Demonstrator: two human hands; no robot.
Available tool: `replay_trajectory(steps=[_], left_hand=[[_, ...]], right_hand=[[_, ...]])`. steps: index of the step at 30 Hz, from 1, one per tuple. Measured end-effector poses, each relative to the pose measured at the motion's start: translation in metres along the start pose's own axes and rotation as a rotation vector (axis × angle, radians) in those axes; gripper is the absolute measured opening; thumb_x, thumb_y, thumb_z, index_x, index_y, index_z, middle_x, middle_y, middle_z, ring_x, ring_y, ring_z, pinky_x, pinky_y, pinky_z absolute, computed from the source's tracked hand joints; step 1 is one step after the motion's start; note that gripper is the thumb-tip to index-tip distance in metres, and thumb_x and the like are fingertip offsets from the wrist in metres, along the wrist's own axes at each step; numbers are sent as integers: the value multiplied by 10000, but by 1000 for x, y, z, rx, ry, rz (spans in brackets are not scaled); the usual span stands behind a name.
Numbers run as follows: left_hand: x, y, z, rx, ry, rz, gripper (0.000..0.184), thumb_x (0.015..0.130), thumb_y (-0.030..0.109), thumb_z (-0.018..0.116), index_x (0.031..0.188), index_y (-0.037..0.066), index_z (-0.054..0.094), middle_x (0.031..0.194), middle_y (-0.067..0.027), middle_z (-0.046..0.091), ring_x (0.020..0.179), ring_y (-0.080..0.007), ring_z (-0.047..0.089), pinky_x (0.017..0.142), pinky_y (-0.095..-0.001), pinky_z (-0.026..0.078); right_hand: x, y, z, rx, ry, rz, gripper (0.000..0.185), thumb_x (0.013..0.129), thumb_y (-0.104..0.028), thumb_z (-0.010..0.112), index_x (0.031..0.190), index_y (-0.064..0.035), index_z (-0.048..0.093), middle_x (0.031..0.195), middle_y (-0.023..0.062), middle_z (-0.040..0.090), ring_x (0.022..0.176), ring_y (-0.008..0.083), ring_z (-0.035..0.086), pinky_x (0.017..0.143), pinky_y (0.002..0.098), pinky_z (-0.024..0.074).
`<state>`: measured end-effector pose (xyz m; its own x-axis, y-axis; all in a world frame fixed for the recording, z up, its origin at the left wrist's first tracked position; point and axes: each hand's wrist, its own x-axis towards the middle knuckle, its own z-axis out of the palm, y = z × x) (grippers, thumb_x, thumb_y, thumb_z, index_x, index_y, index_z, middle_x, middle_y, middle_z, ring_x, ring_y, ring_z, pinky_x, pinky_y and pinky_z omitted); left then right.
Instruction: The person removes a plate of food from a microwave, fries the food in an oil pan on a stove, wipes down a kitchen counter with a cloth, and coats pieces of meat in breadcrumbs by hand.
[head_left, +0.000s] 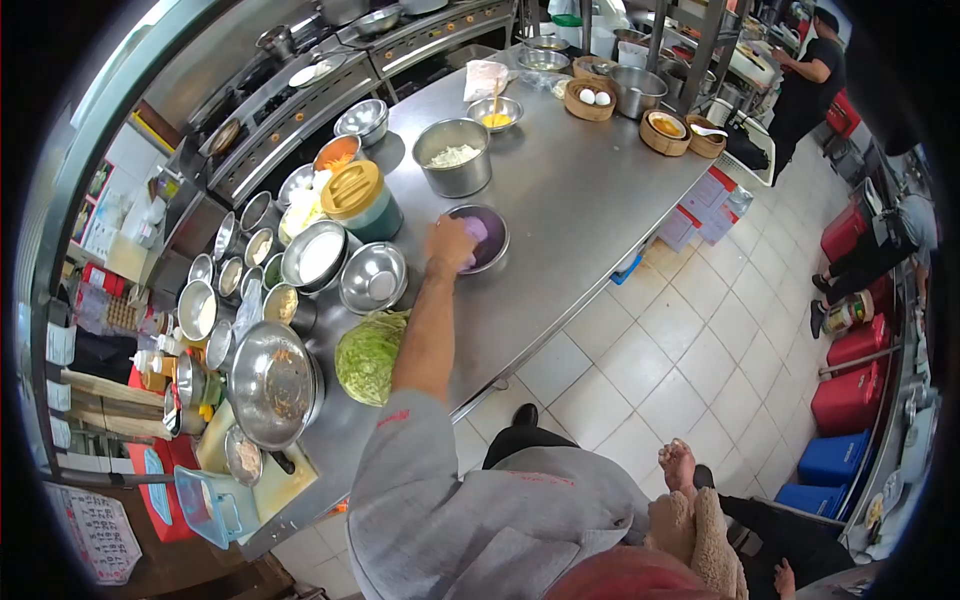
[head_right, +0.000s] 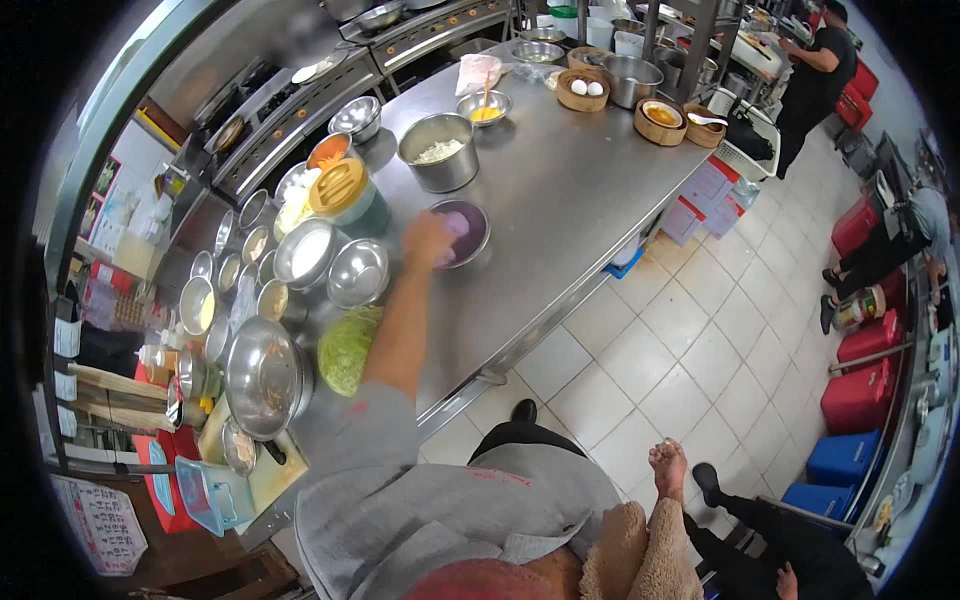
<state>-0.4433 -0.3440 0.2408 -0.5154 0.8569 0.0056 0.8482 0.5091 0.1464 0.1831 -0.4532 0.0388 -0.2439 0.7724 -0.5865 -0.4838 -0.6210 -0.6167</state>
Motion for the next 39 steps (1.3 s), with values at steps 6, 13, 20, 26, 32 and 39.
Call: replay_trajectory(steps=[6, 13, 20, 26, 32, 39], left_hand=[[19, 12, 30, -52, -179, -75, 547, 779, 396, 466, 1205, 54, 437, 1249, -202, 401, 1124, -372, 406, 948, -451, 310], [66, 41, 28, -294, -274, -263, 938, 634, 687, 501, 1336, 120, 245, 1334, -170, 317, 1237, -379, 269, 964, -560, 210], [56, 66, 15, -81, -157, 62, 684, 641, 477, 637, 1173, 84, 464, 1195, -166, 471, 1076, -326, 469, 888, -415, 385], [46, 64, -26, -126, -255, 230, 528, 656, 471, 636, 982, 59, 581, 1012, -155, 579, 963, -302, 541, 808, -390, 420], [12, 62, -81, -360, -285, 28, 422, 723, 454, 585, 784, 37, 590, 836, -155, 600, 774, -292, 570, 662, -409, 417], [-103, 50, -54, -195, -24, 36, 395, 713, 447, 581, 866, 83, 580, 883, -127, 578, 851, -299, 535, 744, -397, 387]], right_hand=[[-10, 13, 29, 23, 118, -28, 42, 806, -100, 487, 827, -65, 478, 633, 43, 456, 597, 182, 486, 499, 244, 404], [4, 17, 32, 57, 147, -54, 55, 792, -117, 447, 764, -81, 479, 670, 70, 490, 602, 215, 494, 517, 296, 434], [9, 9, 63, 72, 186, -95, 75, 723, -37, 438, 665, -84, 438, 593, 52, 454, 544, 196, 482, 452, 274, 391], [9, 19, 18, 118, 162, -97, 63, 719, -21, 456, 757, -70, 459, 628, 57, 480, 552, 199, 515, 471, 283, 426], [-9, 8, 33, 32, 329, -115, 143, 736, -41, 448, 612, -95, 403, 552, 43, 423, 540, 207, 475, 449, 290, 390], [18, 13, -35, 75, 4, -125, 80, 803, -99, 432, 735, -80, 471, 643, 64, 485, 615, 198, 521, 492, 279, 419]])
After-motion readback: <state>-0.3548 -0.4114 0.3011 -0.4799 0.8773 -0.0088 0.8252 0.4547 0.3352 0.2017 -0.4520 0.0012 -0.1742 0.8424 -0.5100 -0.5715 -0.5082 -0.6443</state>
